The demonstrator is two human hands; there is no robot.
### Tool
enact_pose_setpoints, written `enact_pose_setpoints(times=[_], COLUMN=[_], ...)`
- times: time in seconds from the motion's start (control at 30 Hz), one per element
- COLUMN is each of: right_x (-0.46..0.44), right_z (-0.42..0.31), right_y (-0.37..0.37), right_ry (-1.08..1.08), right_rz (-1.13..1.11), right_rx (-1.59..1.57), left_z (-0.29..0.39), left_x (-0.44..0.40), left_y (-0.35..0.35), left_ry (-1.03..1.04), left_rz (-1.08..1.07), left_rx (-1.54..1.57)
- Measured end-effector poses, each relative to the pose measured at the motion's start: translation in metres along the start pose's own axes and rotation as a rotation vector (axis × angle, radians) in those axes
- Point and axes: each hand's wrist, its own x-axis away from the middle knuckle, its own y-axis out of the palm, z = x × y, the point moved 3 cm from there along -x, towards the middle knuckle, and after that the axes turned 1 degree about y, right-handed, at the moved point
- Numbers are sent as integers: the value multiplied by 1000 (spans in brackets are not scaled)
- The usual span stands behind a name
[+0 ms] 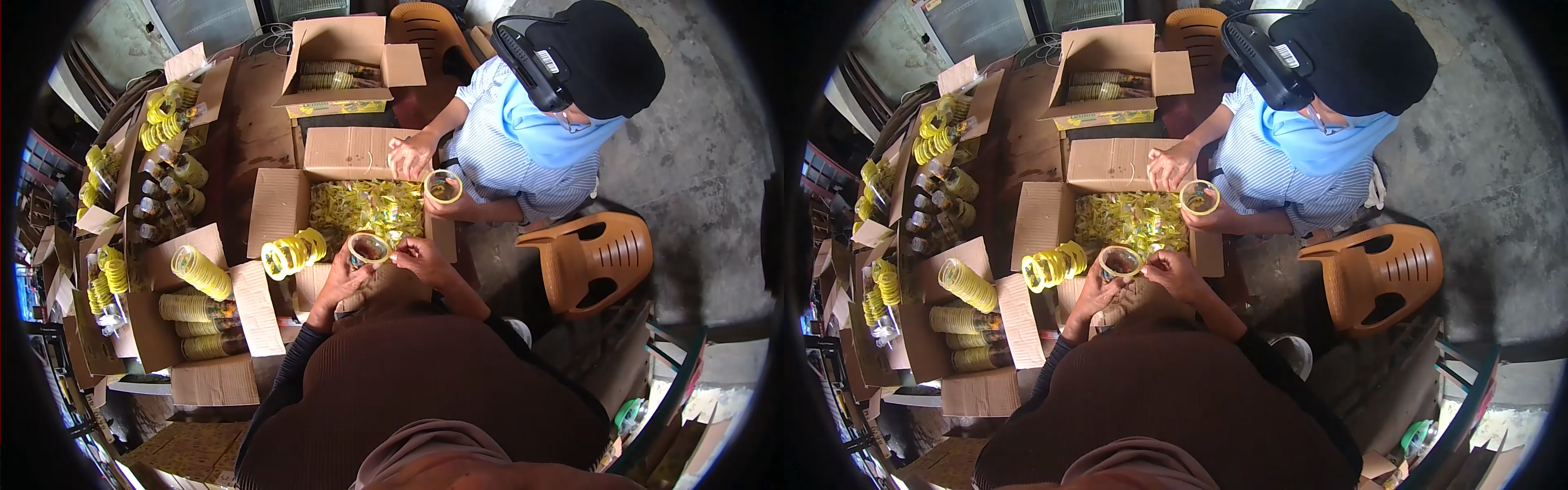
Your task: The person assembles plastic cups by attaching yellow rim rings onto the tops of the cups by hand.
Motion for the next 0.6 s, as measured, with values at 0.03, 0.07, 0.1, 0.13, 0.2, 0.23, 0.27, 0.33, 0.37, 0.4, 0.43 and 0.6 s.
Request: enact_pose_setpoints(times=[0.03, 0.07, 0.1, 0.13, 0.2, 0.23, 0.27, 0.33, 0.37, 0.4, 0.43, 0.6], right_x=[-1, 1, 5, 7, 1, 0, 0, 2, 1, 0, 0, -8], right_z=[0, -5, -15, -21, -4, 3, 2, 2, 4, 5, 6, 6], right_y=[0, 2, 5, 6, -1, -5, -9, -18, -21, -19, -18, -8], right_ry=[-26, -24, -64, -104, -226, -350, -352, -313, -265, -266, -263, -331], right_rz=[12, 12, 62, 111, 194, 276, 271, 337, 286, 284, 279, 297], right_rx=[139, 139, 144, 149, 252, 355, 358, 349, 371, 369, 358, 306], left_z=[-3, -1, -1, -5, -10, -3, -5, -16, -14, -12, -9, 7], left_x=[1, 2, 2, 4, 6, 7, 7, 10, 9, 8, 5, 3], left_y=[-2, -1, -1, -3, -6, -8, -13, -30, -31, -32, -29, -19], left_ry=[-1, -77, -152, -154, -240, -200, -197, -225, -215, -216, -175, -173], left_rz=[0, -35, -68, -68, -92, -73, -68, -58, -63, -61, -98, -126], left_rx=[1, 81, 161, 163, 628, 588, 590, 423, 414, 413, 427, 361])
